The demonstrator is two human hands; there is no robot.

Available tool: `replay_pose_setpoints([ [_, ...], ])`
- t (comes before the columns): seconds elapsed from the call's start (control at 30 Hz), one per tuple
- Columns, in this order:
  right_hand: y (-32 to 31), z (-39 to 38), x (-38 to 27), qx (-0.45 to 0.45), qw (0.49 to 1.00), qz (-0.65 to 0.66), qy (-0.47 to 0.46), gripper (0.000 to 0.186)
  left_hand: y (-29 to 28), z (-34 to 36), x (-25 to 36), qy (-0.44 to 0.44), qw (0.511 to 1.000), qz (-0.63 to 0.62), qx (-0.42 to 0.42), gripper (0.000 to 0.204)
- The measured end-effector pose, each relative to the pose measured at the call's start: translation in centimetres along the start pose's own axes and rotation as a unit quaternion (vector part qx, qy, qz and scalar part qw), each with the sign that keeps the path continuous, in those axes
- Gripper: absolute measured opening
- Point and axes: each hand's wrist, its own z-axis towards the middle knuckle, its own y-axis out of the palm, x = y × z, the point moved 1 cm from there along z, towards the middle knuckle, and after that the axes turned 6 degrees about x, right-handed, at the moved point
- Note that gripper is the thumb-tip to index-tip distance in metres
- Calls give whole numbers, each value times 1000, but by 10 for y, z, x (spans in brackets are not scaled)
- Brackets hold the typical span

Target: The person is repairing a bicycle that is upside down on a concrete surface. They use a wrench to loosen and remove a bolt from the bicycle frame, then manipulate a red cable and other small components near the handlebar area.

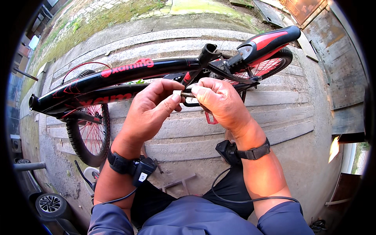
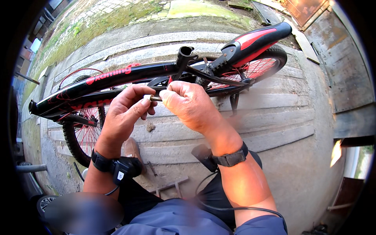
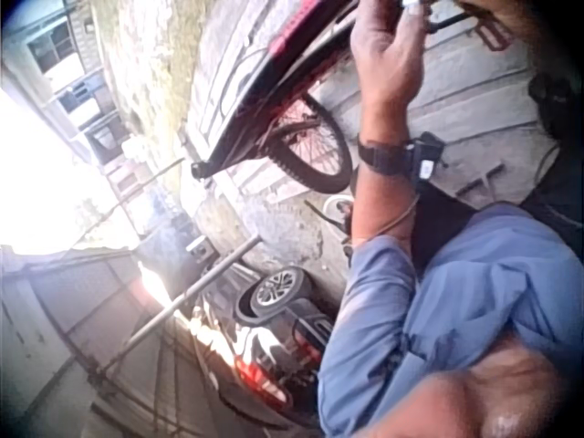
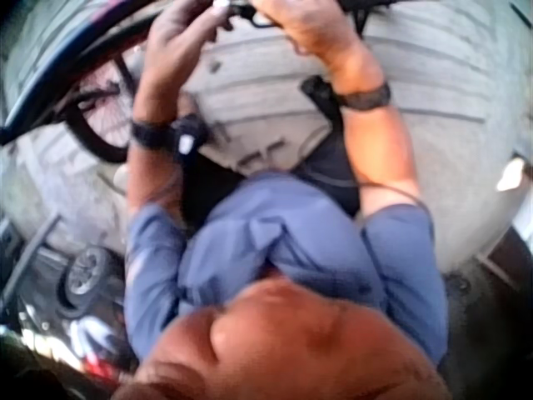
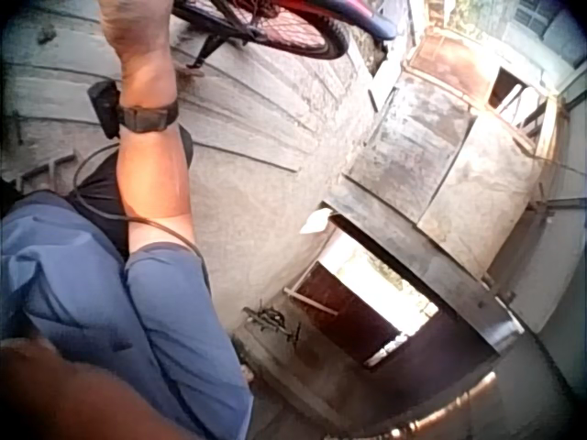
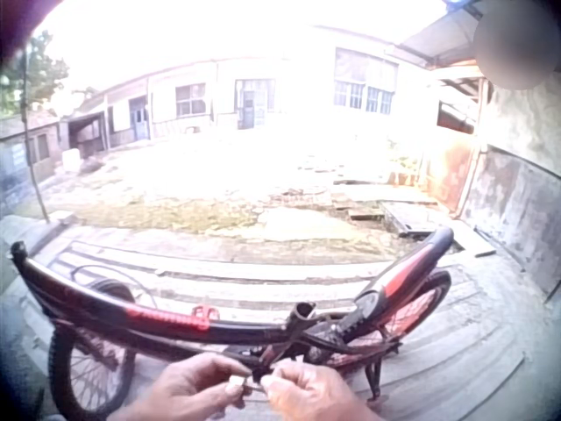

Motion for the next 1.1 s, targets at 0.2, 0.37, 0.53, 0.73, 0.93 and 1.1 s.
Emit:
replay_pose_setpoints([
  [0.2,2,0,0,-2,1000,-17,1,27,-20,6,-8,-84,992,-13,-88,26],
  [0.37,2,0,-2,2,1000,-20,10,27,-10,4,0,-33,998,15,-54,30],
  [0.53,3,2,-1,4,999,-33,0,27,-19,6,-12,-109,988,-26,-105,30],
  [0.73,-3,3,8,-5,999,-42,-17,26,-14,6,0,-124,990,-7,-60,35],
  [0.93,-1,3,2,-2,999,-47,4,27,-10,3,4,-89,993,-23,-79,33],
  [1.1,2,4,9,-6,1000,-6,0,27,-23,10,-12,-141,980,-30,-139,21],
])
